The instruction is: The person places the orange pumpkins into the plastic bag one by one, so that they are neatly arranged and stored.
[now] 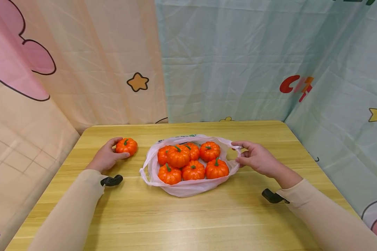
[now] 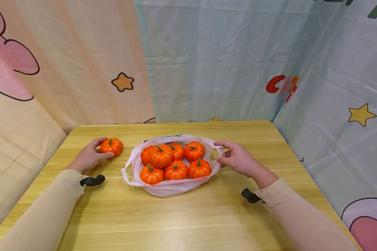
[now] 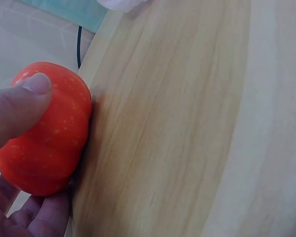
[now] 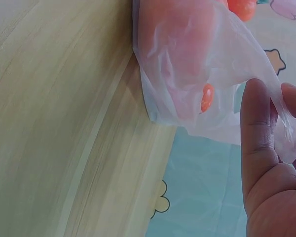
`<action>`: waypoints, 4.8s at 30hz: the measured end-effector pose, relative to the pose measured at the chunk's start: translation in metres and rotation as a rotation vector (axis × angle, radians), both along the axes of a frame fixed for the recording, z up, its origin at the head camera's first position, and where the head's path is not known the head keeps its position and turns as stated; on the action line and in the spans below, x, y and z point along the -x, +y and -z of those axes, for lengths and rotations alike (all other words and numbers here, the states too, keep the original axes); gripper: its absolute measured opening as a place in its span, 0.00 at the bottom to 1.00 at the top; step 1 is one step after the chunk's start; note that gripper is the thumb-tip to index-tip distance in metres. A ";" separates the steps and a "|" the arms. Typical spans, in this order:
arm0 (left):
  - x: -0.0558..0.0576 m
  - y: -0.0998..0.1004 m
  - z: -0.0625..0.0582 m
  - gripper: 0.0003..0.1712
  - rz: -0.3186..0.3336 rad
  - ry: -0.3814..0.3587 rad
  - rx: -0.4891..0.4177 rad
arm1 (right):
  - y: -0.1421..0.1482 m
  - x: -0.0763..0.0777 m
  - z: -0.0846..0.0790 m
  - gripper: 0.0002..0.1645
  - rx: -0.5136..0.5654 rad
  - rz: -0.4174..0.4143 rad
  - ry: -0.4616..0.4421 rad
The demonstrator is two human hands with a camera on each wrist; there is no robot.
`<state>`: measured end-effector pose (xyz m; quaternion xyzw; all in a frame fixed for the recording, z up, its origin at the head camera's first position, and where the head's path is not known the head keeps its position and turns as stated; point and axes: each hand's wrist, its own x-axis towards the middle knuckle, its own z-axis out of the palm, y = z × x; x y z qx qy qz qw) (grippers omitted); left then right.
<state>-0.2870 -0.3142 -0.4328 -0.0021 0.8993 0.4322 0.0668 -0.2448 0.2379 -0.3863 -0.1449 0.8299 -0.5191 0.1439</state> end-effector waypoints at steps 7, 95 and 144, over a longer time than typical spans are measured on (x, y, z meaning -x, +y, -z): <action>0.000 0.000 0.001 0.52 -0.004 0.001 0.000 | 0.000 0.000 0.001 0.37 -0.008 -0.001 0.001; -0.011 0.239 -0.081 0.41 0.553 0.193 0.200 | 0.003 -0.001 -0.001 0.36 -0.039 0.017 0.025; -0.023 0.251 -0.071 0.44 0.522 0.238 0.458 | 0.000 -0.002 -0.001 0.35 -0.052 0.018 0.029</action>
